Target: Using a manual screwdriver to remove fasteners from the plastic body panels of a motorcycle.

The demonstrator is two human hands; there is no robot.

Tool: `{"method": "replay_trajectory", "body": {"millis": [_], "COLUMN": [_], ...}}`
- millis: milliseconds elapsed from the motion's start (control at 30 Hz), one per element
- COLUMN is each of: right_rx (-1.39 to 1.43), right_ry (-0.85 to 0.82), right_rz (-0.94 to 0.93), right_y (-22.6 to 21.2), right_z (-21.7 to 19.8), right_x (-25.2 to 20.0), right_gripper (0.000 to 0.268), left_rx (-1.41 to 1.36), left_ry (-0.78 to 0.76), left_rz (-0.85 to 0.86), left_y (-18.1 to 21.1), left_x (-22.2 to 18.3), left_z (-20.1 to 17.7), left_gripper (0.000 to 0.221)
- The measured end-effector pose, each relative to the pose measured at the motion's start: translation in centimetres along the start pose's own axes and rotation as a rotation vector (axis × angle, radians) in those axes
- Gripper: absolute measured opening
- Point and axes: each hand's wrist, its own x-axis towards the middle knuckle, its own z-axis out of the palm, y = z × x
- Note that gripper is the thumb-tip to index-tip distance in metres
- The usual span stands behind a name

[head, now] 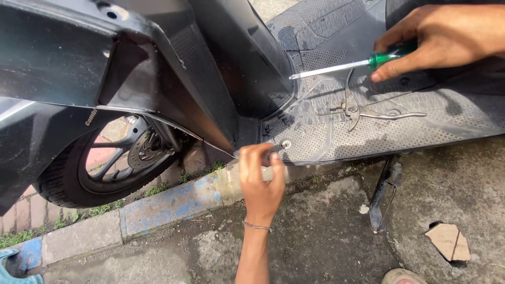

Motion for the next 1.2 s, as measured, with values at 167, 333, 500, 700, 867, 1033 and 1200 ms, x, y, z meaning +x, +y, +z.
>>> {"method": "replay_trajectory", "body": {"millis": [167, 333, 500, 700, 867, 1033, 1200], "right_rx": [-0.032, -0.015, 0.015, 0.081, 0.049, 0.059, 0.091], "right_ry": [0.033, -0.058, -0.063, -0.072, -0.068, -0.065, -0.072], "right_rz": [0.013, -0.076, -0.198, -0.23, -0.253, -0.261, -0.275], "right_y": [-3.1, -5.2, -6.2, -6.4, -6.4, -6.2, -6.3], "right_z": [-2.1, -2.9, -3.2, -3.6, -3.2, -2.5, -2.3], "right_x": [-1.3, -2.6, -2.9, -2.9, -2.1, -1.0, -0.9], "right_gripper": [0.062, 0.072, 0.067, 0.066, 0.053, 0.034, 0.027], "left_rx": [0.263, 0.45, 0.433, 0.581, 0.588, 0.545, 0.45], "left_ry": [-0.227, -0.278, -0.249, -0.346, -0.433, -0.46, -0.396], "left_rz": [-0.22, -0.304, -0.351, -0.367, -0.27, -0.22, -0.261], "left_y": [-0.5, 0.1, -0.4, -2.0, -1.5, -1.9, -1.9], "left_x": [1.0, 2.6, 3.4, 4.3, 5.4, 5.4, 5.2], "left_z": [1.2, 2.3, 2.3, 2.2, 1.5, 1.1, 0.7], "left_gripper": [0.02, 0.012, 0.006, 0.015, 0.021, 0.017, 0.017]}}
